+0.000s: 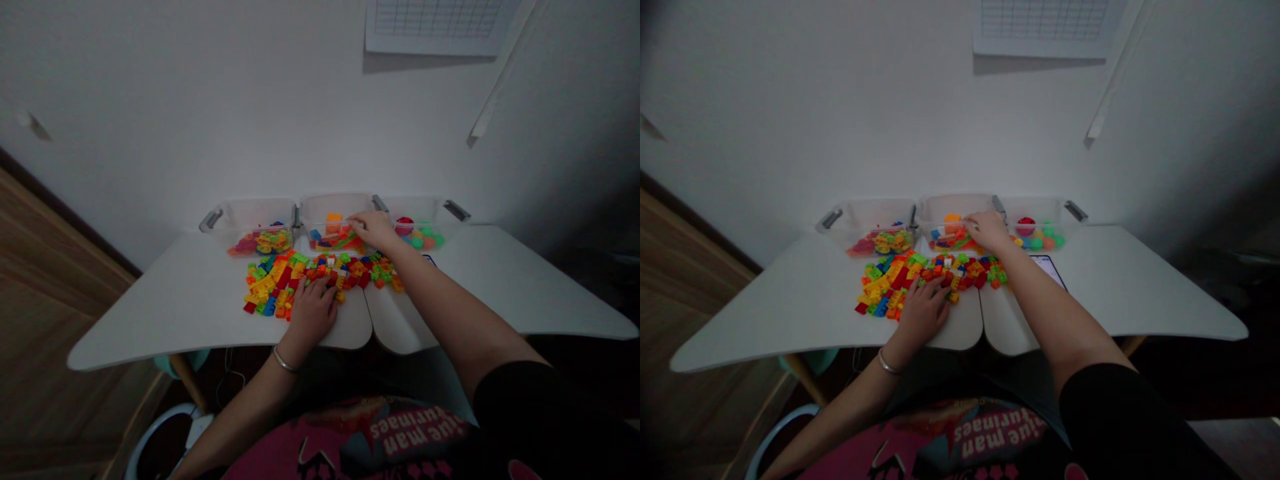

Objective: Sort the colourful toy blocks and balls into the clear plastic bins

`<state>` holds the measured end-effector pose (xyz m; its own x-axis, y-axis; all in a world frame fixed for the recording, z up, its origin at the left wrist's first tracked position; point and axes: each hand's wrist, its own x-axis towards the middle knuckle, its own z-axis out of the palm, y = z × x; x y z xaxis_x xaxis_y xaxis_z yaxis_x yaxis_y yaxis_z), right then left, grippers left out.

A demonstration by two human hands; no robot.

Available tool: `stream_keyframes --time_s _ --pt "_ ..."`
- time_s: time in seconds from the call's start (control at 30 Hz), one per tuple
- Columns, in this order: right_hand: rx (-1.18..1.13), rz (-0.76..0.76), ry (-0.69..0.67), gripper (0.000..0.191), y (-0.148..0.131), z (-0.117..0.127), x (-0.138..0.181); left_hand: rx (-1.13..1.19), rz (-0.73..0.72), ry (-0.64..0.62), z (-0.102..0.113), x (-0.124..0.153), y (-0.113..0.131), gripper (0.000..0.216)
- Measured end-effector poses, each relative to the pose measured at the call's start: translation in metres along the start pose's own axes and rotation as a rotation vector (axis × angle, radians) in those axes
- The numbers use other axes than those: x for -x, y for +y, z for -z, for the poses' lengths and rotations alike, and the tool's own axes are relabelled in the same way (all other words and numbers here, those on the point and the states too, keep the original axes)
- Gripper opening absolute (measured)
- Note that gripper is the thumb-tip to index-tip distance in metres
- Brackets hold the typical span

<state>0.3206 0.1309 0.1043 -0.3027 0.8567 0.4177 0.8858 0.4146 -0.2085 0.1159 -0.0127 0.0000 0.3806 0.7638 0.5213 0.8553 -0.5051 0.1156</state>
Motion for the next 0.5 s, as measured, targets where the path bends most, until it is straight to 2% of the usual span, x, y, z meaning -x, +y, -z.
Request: stream_keyframes --time_s 0.1,0.23,0.3,0.4,0.5 --pt "-0.094 0.025 0.075 0.034 -0.001 0.000 0.003 -0.002 -0.003 0.002 0.000 0.000 0.000 0.031" --pt "-0.204 0.160 0.180 0.030 -0.018 0.001 0.012 0.002 0.000 0.011 0.000 0.000 0.000 0.031" --pt "-0.241 0.216 0.109 0.028 -0.030 -0.003 0.017 0.002 0.004 0.015 0.000 -0.001 0.001 0.031" --pt "-0.297 0.280 -0.069 0.025 -0.043 -0.017 0.023 -0.005 0.004 0.021 0.000 -0.001 0.001 0.029" --pt "-0.285 0.297 -0.157 0.025 -0.048 -0.037 0.027 -0.020 0.005 0.020 0.001 -0.001 0.002 0.026"
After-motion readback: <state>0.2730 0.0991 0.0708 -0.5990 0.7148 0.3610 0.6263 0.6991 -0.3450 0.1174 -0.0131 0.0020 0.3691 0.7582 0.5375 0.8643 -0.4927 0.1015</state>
